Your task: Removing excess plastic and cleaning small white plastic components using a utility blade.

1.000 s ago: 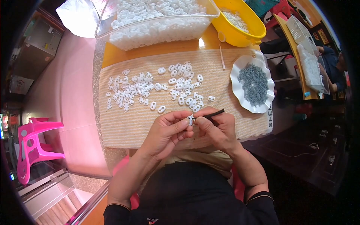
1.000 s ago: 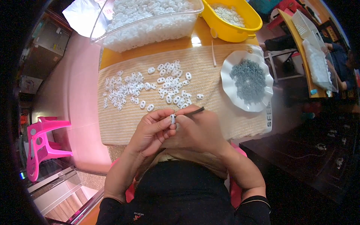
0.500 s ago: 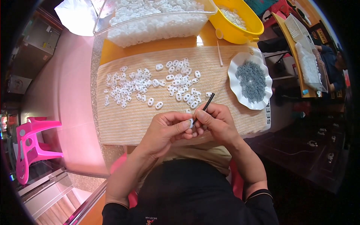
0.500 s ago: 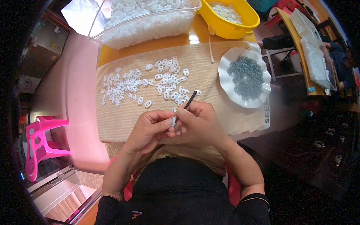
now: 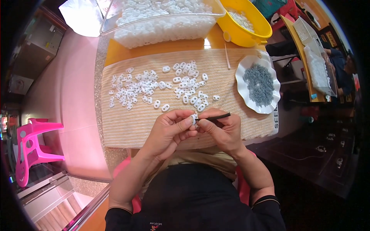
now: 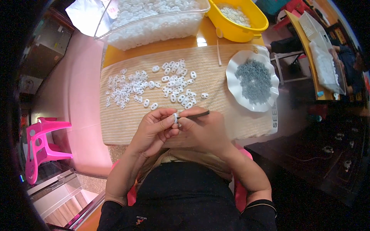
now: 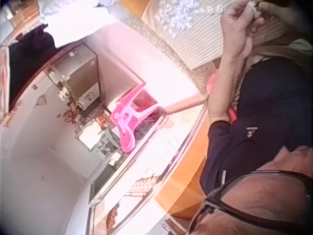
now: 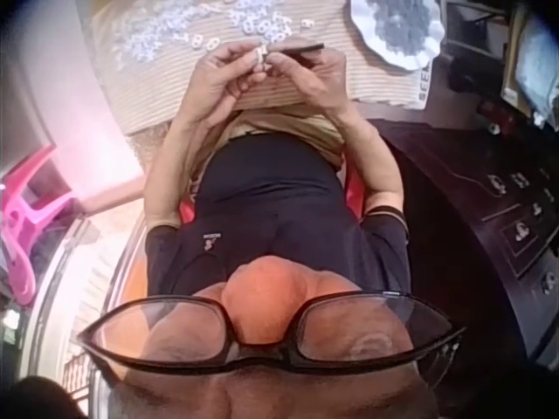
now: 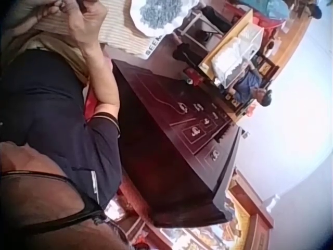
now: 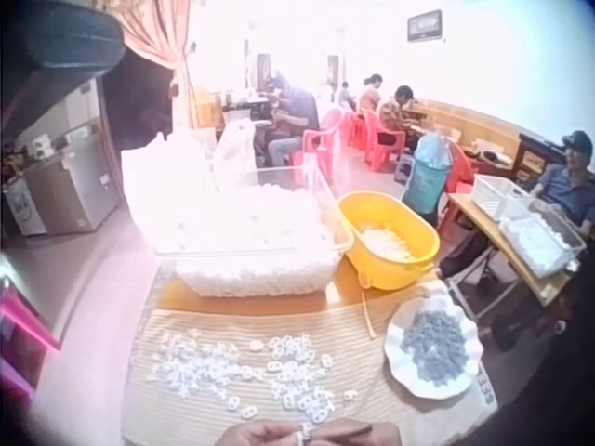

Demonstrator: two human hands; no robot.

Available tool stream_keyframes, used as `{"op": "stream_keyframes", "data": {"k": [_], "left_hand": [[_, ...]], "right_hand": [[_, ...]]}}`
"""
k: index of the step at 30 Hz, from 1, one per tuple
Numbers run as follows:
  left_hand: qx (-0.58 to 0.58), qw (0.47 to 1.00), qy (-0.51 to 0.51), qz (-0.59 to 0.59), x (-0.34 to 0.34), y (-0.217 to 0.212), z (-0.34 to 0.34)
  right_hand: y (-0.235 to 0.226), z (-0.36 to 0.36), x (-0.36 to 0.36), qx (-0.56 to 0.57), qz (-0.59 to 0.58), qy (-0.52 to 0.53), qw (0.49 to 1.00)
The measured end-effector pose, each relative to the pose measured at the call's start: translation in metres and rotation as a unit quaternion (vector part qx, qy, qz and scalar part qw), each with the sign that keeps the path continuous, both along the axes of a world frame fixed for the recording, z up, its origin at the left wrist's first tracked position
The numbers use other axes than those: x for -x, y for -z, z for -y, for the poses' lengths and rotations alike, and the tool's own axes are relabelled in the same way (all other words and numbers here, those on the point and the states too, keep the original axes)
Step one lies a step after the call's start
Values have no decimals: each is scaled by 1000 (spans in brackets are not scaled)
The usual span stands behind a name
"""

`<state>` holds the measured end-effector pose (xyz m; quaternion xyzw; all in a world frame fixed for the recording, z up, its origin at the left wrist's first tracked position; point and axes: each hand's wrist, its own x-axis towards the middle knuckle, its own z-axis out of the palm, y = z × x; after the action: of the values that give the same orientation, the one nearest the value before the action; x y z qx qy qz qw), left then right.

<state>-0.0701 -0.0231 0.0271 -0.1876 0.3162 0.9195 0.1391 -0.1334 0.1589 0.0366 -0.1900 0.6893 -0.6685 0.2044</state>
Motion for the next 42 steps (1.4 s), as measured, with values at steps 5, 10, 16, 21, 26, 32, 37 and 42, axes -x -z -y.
{"op": "stream_keyframes", "data": {"k": [5, 10, 16, 21, 26, 32, 37, 42], "left_hand": [[10, 1000, -2, -2, -2, 1, 0], [44, 999, 30, -11, -2, -1, -3], [61, 997, 45, -11, -2, -2, -3], [49, 998, 37, -20, -2, -1, -2], [34, 999, 19, -5, -1, -2, 0], [32, 999, 7, 0, -2, -3, -1], [30, 999, 11, -6, -2, -1, -2], [50, 998, 28, -18, -2, -2, -4]], "right_hand": [[3, -1, 5, -4, 14, -25, 1000], [6, -6, 11, 59, 151, -51, 985], [9, -6, 12, 110, 237, -65, 963], [9, -4, 8, 99, 173, -48, 979], [11, -4, 8, 84, 141, -48, 985], [7, -4, 7, 38, 96, -45, 994], [6, -5, 9, 41, 123, -49, 990], [9, -8, 13, 83, 229, -81, 966]]}}
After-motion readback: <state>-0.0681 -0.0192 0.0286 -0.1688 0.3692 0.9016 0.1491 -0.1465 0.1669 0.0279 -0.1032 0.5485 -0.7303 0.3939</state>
